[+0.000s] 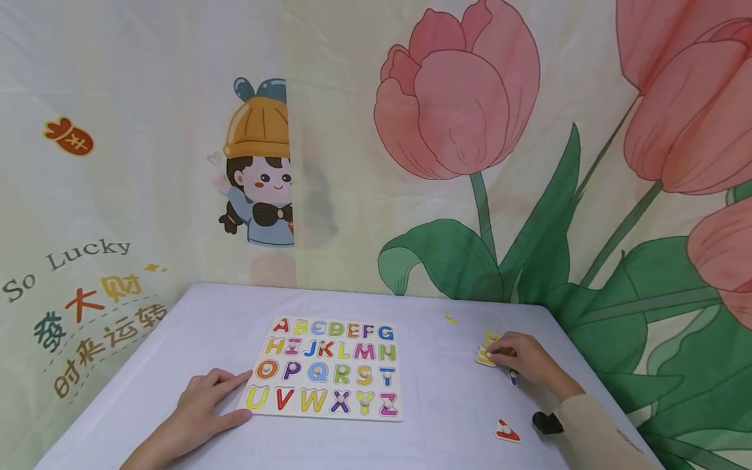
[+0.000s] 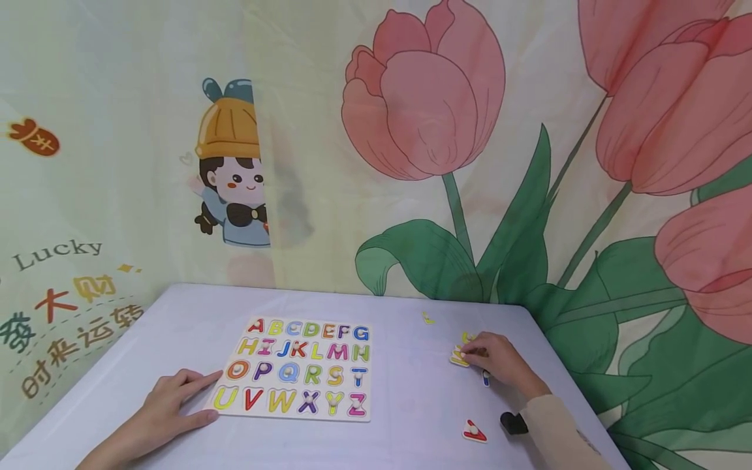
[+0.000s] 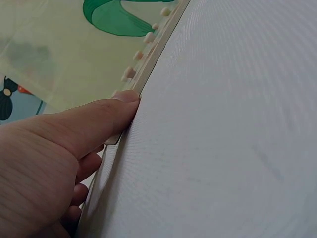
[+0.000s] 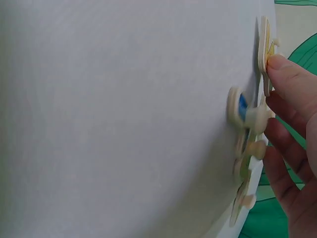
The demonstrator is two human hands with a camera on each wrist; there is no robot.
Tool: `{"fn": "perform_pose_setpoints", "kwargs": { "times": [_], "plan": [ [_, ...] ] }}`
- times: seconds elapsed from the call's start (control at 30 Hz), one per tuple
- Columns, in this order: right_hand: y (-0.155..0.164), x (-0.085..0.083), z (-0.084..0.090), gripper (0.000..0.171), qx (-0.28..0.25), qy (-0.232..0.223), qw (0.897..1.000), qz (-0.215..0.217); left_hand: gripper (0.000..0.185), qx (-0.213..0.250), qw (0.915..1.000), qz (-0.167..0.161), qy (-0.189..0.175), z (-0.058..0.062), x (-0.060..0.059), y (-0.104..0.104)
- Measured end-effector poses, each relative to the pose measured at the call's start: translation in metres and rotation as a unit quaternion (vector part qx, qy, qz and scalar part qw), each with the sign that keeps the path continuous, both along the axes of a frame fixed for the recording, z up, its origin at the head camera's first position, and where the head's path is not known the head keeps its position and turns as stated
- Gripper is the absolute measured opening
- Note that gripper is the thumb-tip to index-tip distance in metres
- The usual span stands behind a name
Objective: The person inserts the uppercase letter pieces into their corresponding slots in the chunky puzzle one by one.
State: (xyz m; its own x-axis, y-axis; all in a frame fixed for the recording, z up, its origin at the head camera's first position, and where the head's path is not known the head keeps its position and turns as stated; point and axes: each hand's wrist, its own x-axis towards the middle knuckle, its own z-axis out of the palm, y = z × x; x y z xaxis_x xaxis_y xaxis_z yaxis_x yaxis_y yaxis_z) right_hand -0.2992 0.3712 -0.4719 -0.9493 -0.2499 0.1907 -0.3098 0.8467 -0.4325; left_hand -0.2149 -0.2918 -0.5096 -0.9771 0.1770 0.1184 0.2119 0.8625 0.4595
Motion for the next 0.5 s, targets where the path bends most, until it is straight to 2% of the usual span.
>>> {"fn": "perform_pose_setpoints", "kwargs": {
  "times": [0.2,0.5],
  "plan": [
    [-0.024,0.004,0.006,0.012,-0.008,0.013,1.0,0.014,0.086,0.002,1.0,-0.002,0.001,0.0,0.0,0.0],
    [-0.081,0.016,0.007,0.009,-0.026,0.039,0.998,0.052,0.086,0.003,0.9999,-0.005,0.012,-0.001,0.001,0.0]
  ]
}}
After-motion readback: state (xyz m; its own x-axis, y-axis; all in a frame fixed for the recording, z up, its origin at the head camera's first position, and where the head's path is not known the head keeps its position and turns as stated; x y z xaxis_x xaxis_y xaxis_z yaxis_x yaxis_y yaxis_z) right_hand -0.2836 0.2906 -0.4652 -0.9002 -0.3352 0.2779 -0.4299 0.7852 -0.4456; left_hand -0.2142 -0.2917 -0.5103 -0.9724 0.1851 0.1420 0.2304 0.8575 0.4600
